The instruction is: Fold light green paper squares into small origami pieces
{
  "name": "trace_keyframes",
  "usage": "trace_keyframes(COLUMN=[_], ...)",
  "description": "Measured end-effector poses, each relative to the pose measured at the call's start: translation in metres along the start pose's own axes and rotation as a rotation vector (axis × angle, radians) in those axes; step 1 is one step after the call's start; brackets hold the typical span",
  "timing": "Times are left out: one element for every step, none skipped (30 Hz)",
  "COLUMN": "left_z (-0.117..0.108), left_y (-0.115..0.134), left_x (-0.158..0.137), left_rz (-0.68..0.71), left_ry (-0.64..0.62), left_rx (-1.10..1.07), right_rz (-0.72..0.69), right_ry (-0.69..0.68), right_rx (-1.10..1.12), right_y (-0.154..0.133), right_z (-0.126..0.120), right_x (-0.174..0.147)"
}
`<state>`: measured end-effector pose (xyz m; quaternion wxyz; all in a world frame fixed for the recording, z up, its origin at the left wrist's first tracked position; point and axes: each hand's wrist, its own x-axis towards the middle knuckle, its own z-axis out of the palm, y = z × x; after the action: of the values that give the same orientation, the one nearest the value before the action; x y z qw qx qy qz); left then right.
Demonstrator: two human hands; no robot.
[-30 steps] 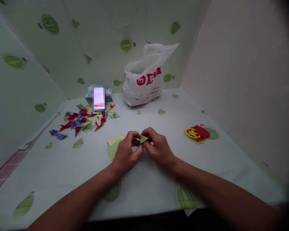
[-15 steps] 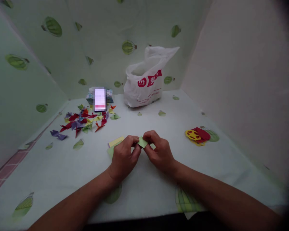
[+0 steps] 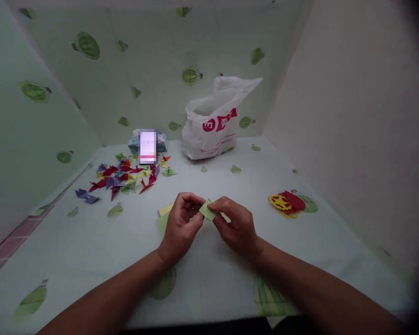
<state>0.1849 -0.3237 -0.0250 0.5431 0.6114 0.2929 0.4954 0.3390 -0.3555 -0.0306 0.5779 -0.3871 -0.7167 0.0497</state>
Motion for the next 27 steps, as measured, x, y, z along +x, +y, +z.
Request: trace_keyframes(left_z=[0.0, -0.001, -0.001, -0.002, -0.002, -0.002, -0.002, -0.003, -0.003, -0.003, -0.004, -0.004, -0.005, -0.006, -0.006, -0.006, -0.006, -0.006, -0.006, -0.006, -0.006, -0.006, -0.006, -0.005, -0.005, -0.005, -0.005], left_y=[0.0, 0.001, 0.001, 0.001, 0.001, 0.002, 0.002, 0.003, 0.004, 0.005, 0.006, 0.006, 0.007, 0.007, 0.008, 0.008, 0.008, 0.008, 0.009, 0.009, 0.009, 0.01, 0.01, 0.01, 0.011, 0.011, 0.011], left_x=[0.0, 0.001, 0.001, 0.002, 0.003, 0.005, 0.006, 0.008, 0.009, 0.011, 0.012, 0.013, 0.014, 0.015, 0.015, 0.016, 0.016, 0.016, 0.017, 0.017, 0.017, 0.017, 0.018, 0.018, 0.018, 0.018, 0.017], left_rz=[-0.033, -0.06, -0.087, -0.116, -0.149, -0.186, -0.223, -0.255, -0.283, -0.308, -0.329, -0.347, -0.364, -0.378, -0.389, -0.398, -0.407, -0.414, -0.418, -0.42, -0.421, -0.421, -0.42, -0.421, -0.423, -0.426, -0.43], left_ry=[-0.017, -0.029, -0.03, -0.019, 0.002, 0.023, 0.039, 0.048, 0.049, 0.041, 0.028, 0.014, 0.0, -0.011, -0.02, -0.022, -0.02, -0.017, -0.015, -0.014, -0.015, -0.019, -0.024, -0.029, -0.034, -0.037, -0.036], left_rx=[-0.054, -0.098, -0.133, -0.159, -0.178, -0.191, -0.2, -0.207, -0.212, -0.216, -0.217, -0.217, -0.22, -0.224, -0.232, -0.238, -0.242, -0.243, -0.242, -0.242, -0.243, -0.248, -0.257, -0.266, -0.272, -0.276, -0.276], right_rz=[-0.017, -0.033, -0.05, -0.066, -0.083, -0.098, -0.112, -0.122, -0.13, -0.135, -0.137, -0.136, -0.13, -0.122, -0.112, -0.103, -0.097, -0.093, -0.095, -0.097, -0.098, -0.096, -0.094, -0.092, -0.092, -0.096, -0.102], right_ry=[-0.006, -0.011, -0.018, -0.027, -0.035, -0.044, -0.052, -0.057, -0.058, -0.057, -0.052, -0.048, -0.046, -0.047, -0.049, -0.053, -0.056, -0.06, -0.061, -0.061, -0.061, -0.06, -0.058, -0.058, -0.059, -0.059, -0.059], right_rx=[-0.008, -0.017, -0.025, -0.033, -0.04, -0.046, -0.05, -0.054, -0.058, -0.061, -0.063, -0.066, -0.07, -0.074, -0.078, -0.084, -0.091, -0.097, -0.103, -0.107, -0.109, -0.11, -0.109, -0.11, -0.113, -0.119, -0.127], right_y=[0.001, 0.002, 0.002, 0.003, 0.003, 0.003, 0.004, 0.004, 0.005, 0.005, 0.006, 0.006, 0.007, 0.008, 0.008, 0.009, 0.009, 0.01, 0.01, 0.01, 0.01, 0.01, 0.01, 0.01, 0.009, 0.009, 0.009], right_z=[0.0, 0.0, -0.001, -0.001, -0.001, -0.001, 0.0, 0.0, 0.0, 0.0, 0.0, 0.0, 0.0, 0.0, 0.0, 0.0, 0.0, 0.0, 0.001, 0.001, 0.001, 0.001, 0.001, 0.001, 0.001, 0.001, 0.001], right_x=[0.001, 0.001, 0.001, 0.002, 0.002, 0.002, 0.002, 0.002, 0.002, 0.002, 0.002, 0.002, 0.002, 0.002, 0.002, 0.002, 0.002, 0.002, 0.002, 0.001, 0.001, 0.001, 0.001, 0.001, 0.001, 0.001, 0.002])
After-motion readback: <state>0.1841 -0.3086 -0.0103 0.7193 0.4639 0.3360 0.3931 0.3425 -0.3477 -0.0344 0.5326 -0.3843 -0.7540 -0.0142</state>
